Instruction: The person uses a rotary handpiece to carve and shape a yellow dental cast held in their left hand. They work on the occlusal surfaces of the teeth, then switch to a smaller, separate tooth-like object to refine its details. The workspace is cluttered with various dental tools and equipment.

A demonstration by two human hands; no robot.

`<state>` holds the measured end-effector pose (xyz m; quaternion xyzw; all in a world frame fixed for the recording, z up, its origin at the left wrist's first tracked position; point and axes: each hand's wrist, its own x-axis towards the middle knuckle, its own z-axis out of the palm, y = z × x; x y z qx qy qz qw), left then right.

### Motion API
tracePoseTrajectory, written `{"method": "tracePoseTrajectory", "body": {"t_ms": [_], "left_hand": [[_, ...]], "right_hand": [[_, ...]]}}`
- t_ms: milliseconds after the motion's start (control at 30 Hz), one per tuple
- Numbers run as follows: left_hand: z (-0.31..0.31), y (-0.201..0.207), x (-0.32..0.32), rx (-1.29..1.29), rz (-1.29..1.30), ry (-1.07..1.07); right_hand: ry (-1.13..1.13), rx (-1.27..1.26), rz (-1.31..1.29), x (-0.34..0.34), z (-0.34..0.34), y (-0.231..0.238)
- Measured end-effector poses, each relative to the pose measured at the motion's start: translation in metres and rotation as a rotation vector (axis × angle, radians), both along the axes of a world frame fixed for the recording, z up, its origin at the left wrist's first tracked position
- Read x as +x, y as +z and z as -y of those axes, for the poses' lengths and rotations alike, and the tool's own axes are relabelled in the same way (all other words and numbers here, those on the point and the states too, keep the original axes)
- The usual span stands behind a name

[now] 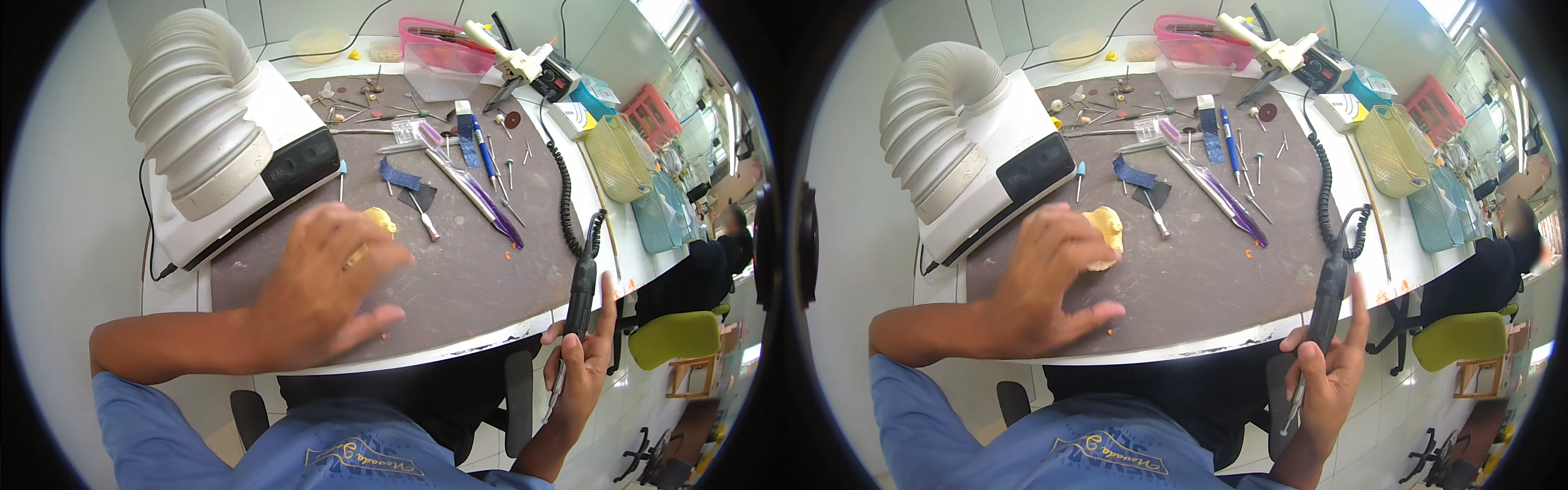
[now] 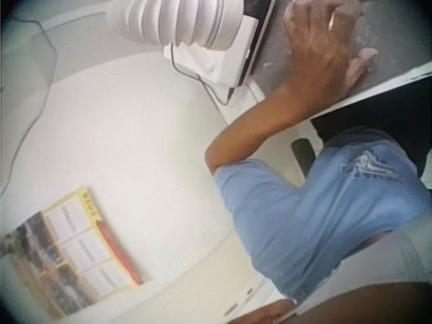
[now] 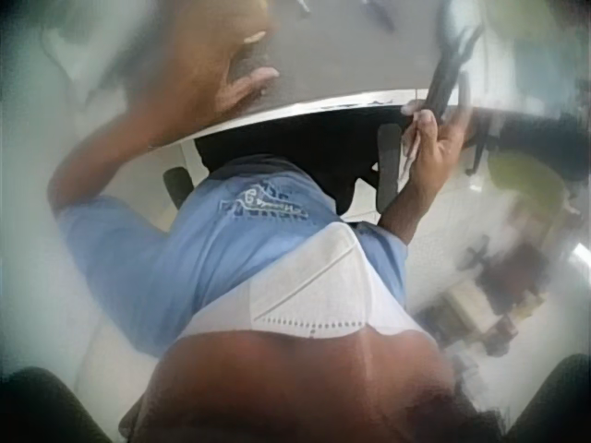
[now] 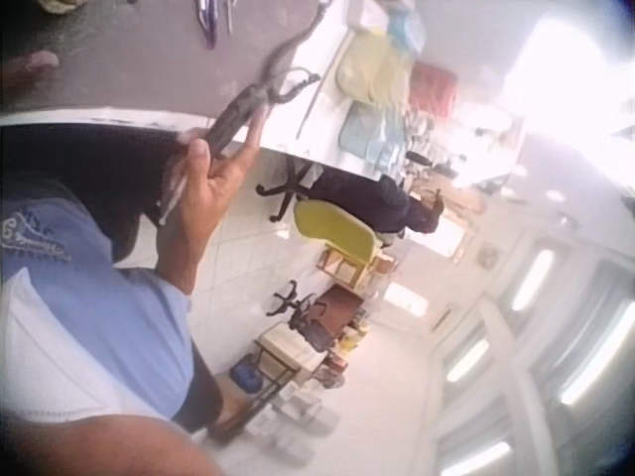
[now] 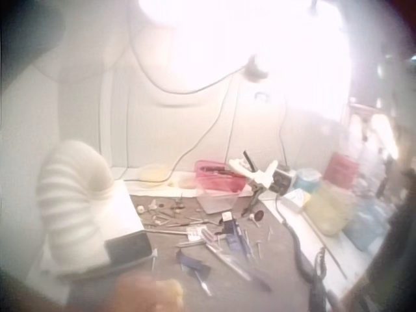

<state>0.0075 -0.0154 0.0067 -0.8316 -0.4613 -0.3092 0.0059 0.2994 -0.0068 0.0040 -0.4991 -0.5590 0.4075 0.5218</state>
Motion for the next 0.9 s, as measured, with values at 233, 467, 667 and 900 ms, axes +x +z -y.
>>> {"method": "tracePoseTrajectory", "body": {"t_ms": [233,467,667,900], "left_hand": [[0.006,-0.011,0.058,-0.222,0.188,-0.529],[-0.009,-0.008,0.128,-0.351,0.548,-0.665],[-0.026,-0.013,0.137,-0.668,0.809,-0.729],[-0.042,-0.017,0.13,-0.741,0.816,-0.699]], "right_hand": [[0.668,-0.244,-0.777,0.085,0.03,-0.012],[0.399,0.077,-0.004,0.066,0.033,0.027],[0.281,0.294,0.335,0.032,-0.015,0.047],[0.653,-0.062,-0.073,0.02,-0.048,0.06]]}}
